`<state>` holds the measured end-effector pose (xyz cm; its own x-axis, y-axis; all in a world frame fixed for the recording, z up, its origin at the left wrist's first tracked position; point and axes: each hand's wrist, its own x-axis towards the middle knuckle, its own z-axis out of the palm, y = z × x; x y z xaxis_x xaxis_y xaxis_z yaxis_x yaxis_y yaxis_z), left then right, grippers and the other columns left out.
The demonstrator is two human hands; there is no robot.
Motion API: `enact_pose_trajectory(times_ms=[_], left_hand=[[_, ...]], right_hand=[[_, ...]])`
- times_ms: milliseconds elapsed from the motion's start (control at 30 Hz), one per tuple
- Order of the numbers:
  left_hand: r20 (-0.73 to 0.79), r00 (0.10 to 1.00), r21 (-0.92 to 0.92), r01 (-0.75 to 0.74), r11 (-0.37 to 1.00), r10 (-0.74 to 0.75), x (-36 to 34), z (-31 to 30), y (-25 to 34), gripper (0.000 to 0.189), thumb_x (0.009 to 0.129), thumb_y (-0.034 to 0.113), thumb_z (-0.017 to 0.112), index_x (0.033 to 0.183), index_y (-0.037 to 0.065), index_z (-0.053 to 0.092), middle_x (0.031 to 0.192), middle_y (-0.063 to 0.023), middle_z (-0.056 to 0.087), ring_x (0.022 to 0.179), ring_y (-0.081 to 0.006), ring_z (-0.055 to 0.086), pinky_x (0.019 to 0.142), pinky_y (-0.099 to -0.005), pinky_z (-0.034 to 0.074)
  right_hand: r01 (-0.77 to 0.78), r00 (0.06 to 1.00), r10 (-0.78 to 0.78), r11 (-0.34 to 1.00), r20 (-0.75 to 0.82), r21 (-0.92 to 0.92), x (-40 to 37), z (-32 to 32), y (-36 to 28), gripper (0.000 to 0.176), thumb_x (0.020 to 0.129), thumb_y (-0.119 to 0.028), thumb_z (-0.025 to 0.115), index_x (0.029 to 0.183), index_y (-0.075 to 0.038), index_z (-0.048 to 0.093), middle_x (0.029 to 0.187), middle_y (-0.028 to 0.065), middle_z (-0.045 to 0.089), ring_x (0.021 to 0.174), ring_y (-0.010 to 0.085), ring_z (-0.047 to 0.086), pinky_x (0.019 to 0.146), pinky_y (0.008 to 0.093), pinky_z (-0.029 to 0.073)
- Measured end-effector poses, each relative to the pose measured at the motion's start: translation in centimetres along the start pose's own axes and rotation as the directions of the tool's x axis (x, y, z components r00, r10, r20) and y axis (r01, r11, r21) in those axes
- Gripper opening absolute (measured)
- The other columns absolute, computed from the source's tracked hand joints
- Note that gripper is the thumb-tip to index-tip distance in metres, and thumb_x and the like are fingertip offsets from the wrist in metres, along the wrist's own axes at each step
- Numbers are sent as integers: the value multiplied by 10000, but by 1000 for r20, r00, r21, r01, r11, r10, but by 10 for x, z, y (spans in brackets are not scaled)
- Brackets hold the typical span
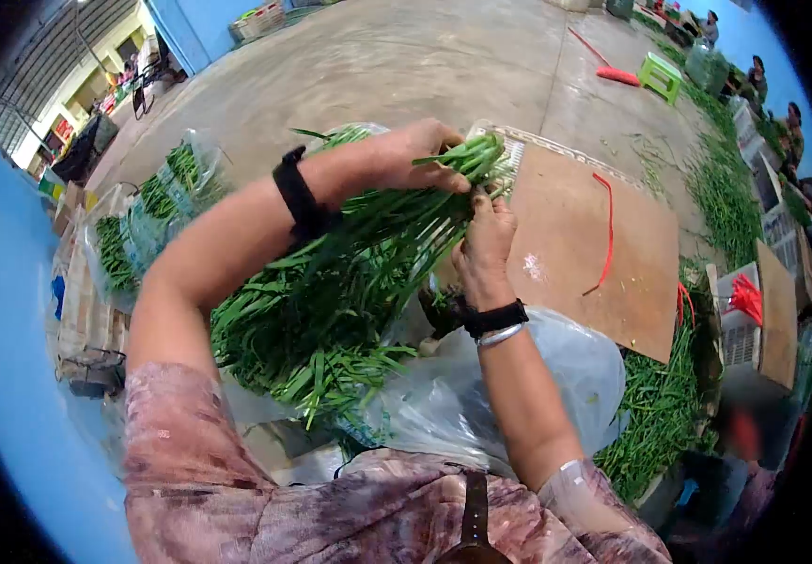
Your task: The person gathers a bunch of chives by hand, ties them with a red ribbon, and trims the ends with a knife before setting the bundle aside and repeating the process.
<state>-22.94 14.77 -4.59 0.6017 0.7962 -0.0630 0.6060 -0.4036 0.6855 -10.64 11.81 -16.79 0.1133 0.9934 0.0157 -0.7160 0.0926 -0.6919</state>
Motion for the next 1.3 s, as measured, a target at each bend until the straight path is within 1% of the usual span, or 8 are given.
enact_pose_trajectory(times_ms=[200, 333, 567, 667, 767, 900, 1067, 1300], left_hand=[[-438, 899, 258, 122, 958, 4, 47, 73, -10, 261, 698, 168, 681, 850, -33, 613, 797, -261, 622, 799, -396, 619, 707, -437, 493], [-429, 868, 367, -84, 926, 249, 57, 118, -13, 441, 682, 124, 654, 1078, -31, 538, 1081, -293, 540, 1005, -386, 553, 859, -412, 444], [-181, 982, -311, -99, 945, 43, 19, 103, 12, 697, 688, 105, 704, 1314, -7, 417, 1399, -128, 314, 1287, -229, 319, 1053, -317, 284], [-175, 973, -238, 107, 965, -151, 12, 72, 37, 580, 806, 306, 655, 1277, 17, 478, 1370, -133, 374, 1282, -221, 337, 1030, -354, 318], [-353, 936, -346, -145, 927, 15, 18, 47, 25, 821, 784, 612, 561, 1313, 4, 407, 1200, -163, 556, 1034, -199, 566, 910, -333, 430], [399, 917, -744, 332, 579, -13, 33, 98, 10, 922, 764, 774, 374, 1318, 39, 408, 1200, -148, 559, 985, -193, 585, 866, -345, 467], [364, 923, -932, 360, 53, 127, -13, 164, 36, 1117, 606, 866, 396, 1340, 24, 384, 1204, -142, 556, 1028, -216, 587, 884, -348, 483], [485, 866, -859, 498, -115, 126, -44, 228, 60, 848, 664, 605, 678, 1270, 60, 445, 1155, -191, 574, 1014, -287, 598, 873, -409, 503]], right_hand=[[-177, 975, 102, 893, 195, 415, -1, -22, -19, 315, 913, -271, 505, 1127, -41, 516, 1056, 89, 578, 986, 206, 556, 874, 335, 451], [-238, 950, 190, 954, 246, 182, 5, -56, -19, 435, 895, -331, 554, 1212, -43, 471, 1158, 92, 552, 1060, 191, 537, 899, 353, 447], [-260, 956, 191, 902, 221, 346, 12, -91, -28, 302, 803, -174, 670, 1025, 12, 585, 944, 99, 636, 826, 208, 628, 750, 327, 534], [-237, 966, 181, 902, 182, 361, 8, -93, -38, 303, 791, -210, 676, 988, 7, 599, 919, 123, 641, 818, 237, 630, 765, 374, 535], [-192, 968, 122, 922, 220, 336, 0, -98, -57, 282, 815, -192, 645, 1027, -19, 578, 978, 135, 617, 889, 242, 610, 823, 398, 515], [-192, 938, 49, 899, 344, 394, -14, -79, -96, 294, 820, -163, 633, 1056, -13, 543, 942, 103, 579, 906, 243, 558, 852, 374, 479], [-92, 985, 58, 974, 163, 208, -2, -126, -134, 212, 812, -148, 634, 951, -11, 549, 862, 116, 601, 798, 245, 604, 750, 381, 522], [-46, 978, 72, 990, -195, 137, -16, -160, -124, 106, 784, -98, 639, 797, -21, 568, 665, 86, 594, 539, 202, 589, 509, 334, 515]])
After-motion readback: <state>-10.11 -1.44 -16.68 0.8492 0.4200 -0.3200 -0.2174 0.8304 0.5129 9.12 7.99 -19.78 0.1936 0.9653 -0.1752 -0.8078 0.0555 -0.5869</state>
